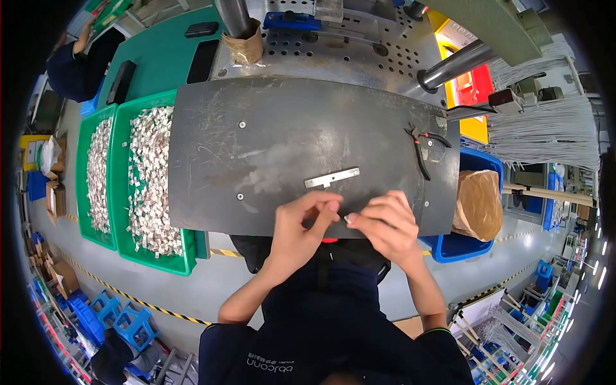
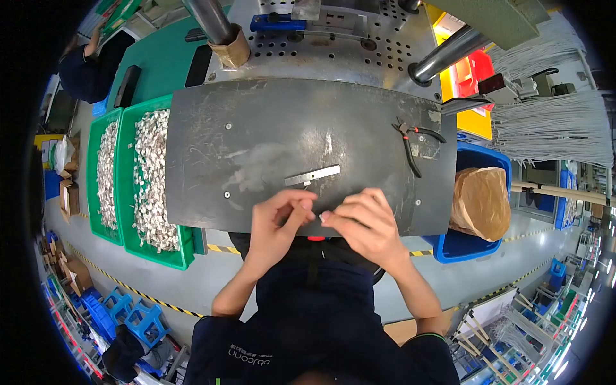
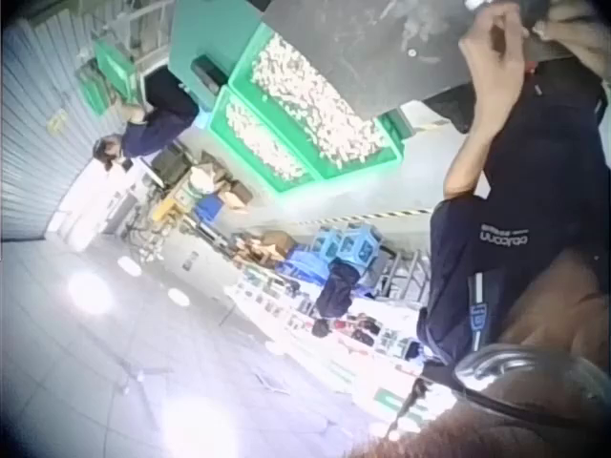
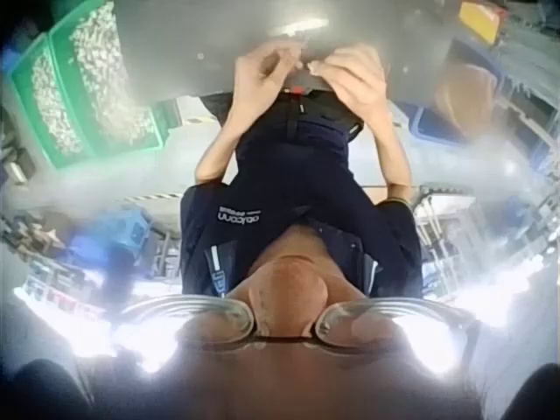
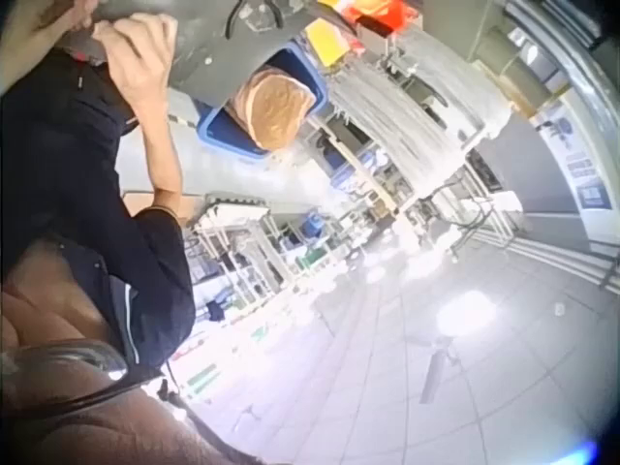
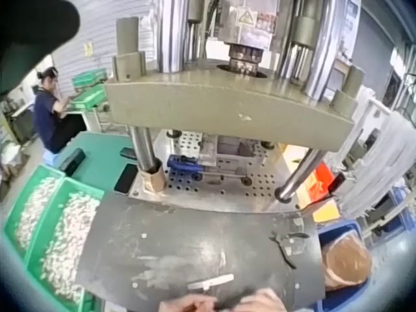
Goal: The person assembles electronic or mechanical components by hand, pressing plastic parts and metal housings together using a small press machine.
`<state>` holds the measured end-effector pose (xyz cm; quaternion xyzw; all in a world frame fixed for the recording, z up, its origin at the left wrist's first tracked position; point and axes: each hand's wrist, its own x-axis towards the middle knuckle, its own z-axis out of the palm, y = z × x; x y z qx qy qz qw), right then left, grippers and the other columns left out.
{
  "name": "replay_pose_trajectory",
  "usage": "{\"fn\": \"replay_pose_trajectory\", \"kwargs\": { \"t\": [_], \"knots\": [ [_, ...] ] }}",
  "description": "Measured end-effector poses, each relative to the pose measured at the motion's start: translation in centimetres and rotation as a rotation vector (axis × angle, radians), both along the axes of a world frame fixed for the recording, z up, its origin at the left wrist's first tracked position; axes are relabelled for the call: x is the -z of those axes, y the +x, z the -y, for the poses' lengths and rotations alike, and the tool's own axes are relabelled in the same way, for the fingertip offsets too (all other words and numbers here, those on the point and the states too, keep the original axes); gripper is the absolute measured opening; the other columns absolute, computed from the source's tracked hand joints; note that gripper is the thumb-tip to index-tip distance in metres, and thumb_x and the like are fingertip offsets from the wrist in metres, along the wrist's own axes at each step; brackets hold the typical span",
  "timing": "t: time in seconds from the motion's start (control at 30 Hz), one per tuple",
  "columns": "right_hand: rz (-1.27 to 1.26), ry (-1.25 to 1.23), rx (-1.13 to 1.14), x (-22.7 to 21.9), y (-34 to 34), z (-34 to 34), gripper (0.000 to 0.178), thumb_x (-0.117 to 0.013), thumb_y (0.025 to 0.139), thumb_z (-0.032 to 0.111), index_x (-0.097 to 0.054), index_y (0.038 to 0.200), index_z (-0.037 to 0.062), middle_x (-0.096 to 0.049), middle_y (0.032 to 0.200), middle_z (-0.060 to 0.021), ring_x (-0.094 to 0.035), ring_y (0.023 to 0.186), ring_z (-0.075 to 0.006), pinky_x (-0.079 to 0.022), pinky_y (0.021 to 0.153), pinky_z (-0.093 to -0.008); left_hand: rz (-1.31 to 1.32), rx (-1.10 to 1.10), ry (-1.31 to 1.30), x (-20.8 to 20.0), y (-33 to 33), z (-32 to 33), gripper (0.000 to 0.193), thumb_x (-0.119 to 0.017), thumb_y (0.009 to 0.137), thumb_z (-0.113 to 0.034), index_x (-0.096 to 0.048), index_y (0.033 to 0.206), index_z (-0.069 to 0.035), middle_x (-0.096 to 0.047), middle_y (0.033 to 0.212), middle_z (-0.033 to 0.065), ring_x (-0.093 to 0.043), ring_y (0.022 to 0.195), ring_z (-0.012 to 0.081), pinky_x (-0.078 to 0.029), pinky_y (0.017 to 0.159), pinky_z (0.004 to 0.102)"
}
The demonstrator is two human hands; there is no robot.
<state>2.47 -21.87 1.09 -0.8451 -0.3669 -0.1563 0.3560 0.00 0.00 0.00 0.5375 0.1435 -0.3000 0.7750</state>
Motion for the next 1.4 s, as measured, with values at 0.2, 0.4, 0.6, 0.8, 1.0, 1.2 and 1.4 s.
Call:
{"fn": "replay_pose_trajectory", "kwargs": {
  "t": [0.2, 0.4, 0.6, 0.8, 1.0, 1.2, 1.4],
  "knots": [
    [-0.160, 0.042, 0.102, 1.4, 2.1, 0.2, 0.023, -0.088, 0.074, 0.004, -0.082, 0.095, 0.0076, -0.072, 0.090, -0.0037, -0.067, 0.085, -0.0249, -0.049, 0.078, -0.0367, 1.069, -0.071, 1.018, 1.6, 2.7, -2.1, 0.021, -0.084, 0.083, -0.007, -0.081, 0.104, -0.009, -0.074, 0.096, 0.0019, -0.067, 0.101, 0.0222, -0.044, 0.111, 0.0490],
    [0.005, -0.054, 0.100, 2.0, 3.2, 0.0, 0.024, -0.087, 0.073, 0.004, -0.081, 0.096, 0.0081, -0.071, 0.090, -0.0023, -0.065, 0.086, -0.0233, -0.047, 0.083, -0.0394, 0.916, -0.125, 0.821, 2.9, 3.6, -2.7, 0.012, -0.083, 0.085, -0.010, -0.084, 0.097, -0.008, -0.077, 0.093, 0.0017, -0.069, 0.096, 0.0208, -0.041, 0.115, 0.0486],
    [0.105, -0.118, 0.046, 2.0, 4.6, -0.6, 0.027, -0.082, 0.073, 0.004, -0.078, 0.100, 0.0083, -0.068, 0.097, 0.0002, -0.063, 0.093, -0.0231, -0.047, 0.085, -0.0412, 0.854, -0.137, 0.803, 2.4, 3.9, -2.6, 0.011, -0.082, 0.089, -0.014, -0.083, 0.098, -0.008, -0.077, 0.089, 0.0034, -0.070, 0.094, 0.0211, -0.040, 0.115, 0.0471],
    [0.130, -0.110, -0.006, 2.7, 5.8, -0.9, 0.027, -0.084, 0.070, 0.002, -0.078, 0.096, 0.0068, -0.069, 0.095, -0.0014, -0.063, 0.088, -0.0241, -0.047, 0.083, -0.0402, 0.830, -0.142, 0.789, 2.4, 3.8, -2.5, 0.012, -0.081, 0.089, -0.014, -0.083, 0.099, -0.008, -0.077, 0.089, 0.0033, -0.069, 0.093, 0.0211, -0.040, 0.114, 0.0466],
    [0.030, -0.112, -0.035, 2.7, 6.2, -0.9, 0.024, -0.085, 0.073, 0.002, -0.077, 0.095, 0.0065, -0.070, 0.096, -0.0016, -0.063, 0.092, -0.0246, -0.048, 0.085, -0.0396, 0.861, -0.113, 0.785, 2.8, 3.7, -2.7, 0.011, -0.081, 0.089, -0.014, -0.083, 0.098, -0.009, -0.076, 0.091, 0.0014, -0.068, 0.096, 0.0207, -0.039, 0.115, 0.0470],
    [-0.167, 0.051, 0.046, 1.5, 5.2, -1.8, 0.021, -0.083, 0.082, 0.008, -0.078, 0.102, 0.0082, -0.069, 0.103, -0.0012, -0.063, 0.101, -0.0249, -0.048, 0.091, -0.0403, 0.934, -0.065, 0.812, 3.1, 3.4, -2.9, 0.012, -0.084, 0.085, -0.012, -0.083, 0.097, -0.010, -0.075, 0.097, -0.0016, -0.066, 0.100, 0.0197, -0.039, 0.115, 0.0471],
    [-0.307, -0.030, -0.050, 2.5, 6.6, -1.3, 0.019, -0.086, 0.081, 0.010, -0.080, 0.099, 0.0077, -0.073, 0.104, -0.0024, -0.066, 0.100, -0.0234, -0.048, 0.092, -0.0391, 1.088, 0.016, 0.878, 1.7, 4.7, -2.5, 0.013, -0.084, 0.084, -0.012, -0.082, 0.097, -0.012, -0.073, 0.096, -0.0022, -0.066, 0.098, 0.0203, -0.045, 0.105, 0.0442]
  ]
}}
